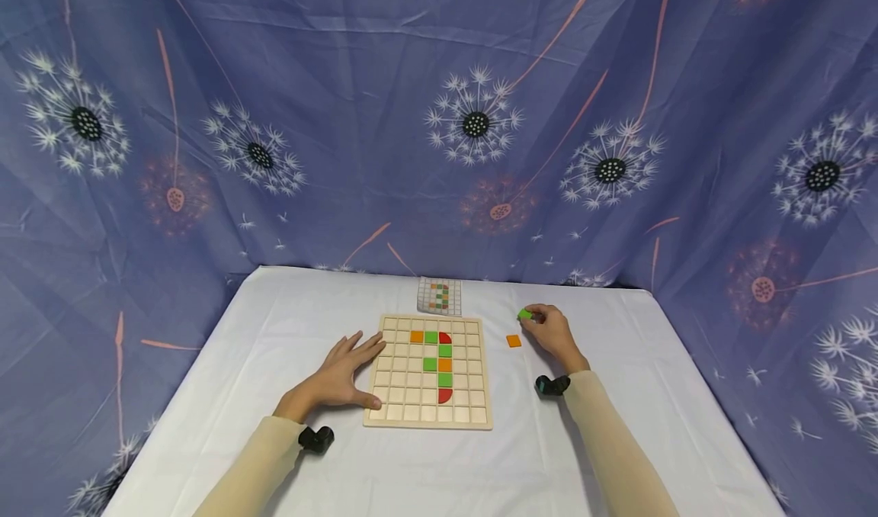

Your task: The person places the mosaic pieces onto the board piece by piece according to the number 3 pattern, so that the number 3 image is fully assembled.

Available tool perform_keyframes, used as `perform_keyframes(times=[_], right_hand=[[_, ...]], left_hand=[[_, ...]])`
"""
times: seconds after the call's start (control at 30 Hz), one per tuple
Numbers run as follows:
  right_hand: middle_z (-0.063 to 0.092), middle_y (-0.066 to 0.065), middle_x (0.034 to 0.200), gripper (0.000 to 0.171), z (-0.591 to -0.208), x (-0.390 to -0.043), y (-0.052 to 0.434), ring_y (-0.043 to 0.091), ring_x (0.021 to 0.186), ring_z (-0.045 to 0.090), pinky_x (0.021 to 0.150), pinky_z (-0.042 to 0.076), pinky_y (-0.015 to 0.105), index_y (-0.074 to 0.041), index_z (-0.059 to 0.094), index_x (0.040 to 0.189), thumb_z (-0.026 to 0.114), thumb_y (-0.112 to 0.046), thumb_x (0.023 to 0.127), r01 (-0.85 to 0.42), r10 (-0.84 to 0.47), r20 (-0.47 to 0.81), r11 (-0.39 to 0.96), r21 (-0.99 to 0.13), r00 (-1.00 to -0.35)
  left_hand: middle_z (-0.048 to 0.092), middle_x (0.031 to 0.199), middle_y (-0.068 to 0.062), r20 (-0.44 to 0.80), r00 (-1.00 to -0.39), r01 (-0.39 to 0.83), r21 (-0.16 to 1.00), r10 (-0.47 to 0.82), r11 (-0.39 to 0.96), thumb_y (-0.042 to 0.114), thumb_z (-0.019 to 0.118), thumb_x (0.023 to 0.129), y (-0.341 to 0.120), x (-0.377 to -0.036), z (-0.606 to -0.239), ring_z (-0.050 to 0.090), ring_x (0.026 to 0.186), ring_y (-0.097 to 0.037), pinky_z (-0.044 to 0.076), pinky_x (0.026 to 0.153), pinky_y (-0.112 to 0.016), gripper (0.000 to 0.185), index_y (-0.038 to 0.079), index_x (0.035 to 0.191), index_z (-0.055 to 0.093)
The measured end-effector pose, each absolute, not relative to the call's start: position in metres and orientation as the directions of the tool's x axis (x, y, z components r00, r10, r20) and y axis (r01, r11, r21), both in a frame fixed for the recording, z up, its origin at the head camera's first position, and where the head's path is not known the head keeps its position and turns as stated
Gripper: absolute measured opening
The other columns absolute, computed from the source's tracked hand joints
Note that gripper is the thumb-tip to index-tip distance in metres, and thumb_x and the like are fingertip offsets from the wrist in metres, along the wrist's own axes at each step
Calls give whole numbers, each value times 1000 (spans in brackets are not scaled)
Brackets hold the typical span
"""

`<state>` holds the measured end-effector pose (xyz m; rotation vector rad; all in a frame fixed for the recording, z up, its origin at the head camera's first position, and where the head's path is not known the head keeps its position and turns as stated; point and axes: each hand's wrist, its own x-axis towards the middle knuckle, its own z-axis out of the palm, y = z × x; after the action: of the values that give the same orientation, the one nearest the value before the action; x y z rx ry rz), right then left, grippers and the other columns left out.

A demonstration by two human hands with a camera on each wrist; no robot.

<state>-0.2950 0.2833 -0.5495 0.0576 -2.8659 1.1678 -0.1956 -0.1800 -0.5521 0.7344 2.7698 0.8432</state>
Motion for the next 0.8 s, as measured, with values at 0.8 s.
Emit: perform_keyframes(times=[0.8], right_hand=[[66,11,113,34,-528,-261,245,29,103,61,83,54,40,-8,72,124,77,-19,92,-202,-128,155,632,-748,-979]], left_hand=[[26,171,-6,-17,-868,405,554,496,727,66,86,66,-181,-195,-550,12,158,-46,6,126,-67,119,12,160,39]])
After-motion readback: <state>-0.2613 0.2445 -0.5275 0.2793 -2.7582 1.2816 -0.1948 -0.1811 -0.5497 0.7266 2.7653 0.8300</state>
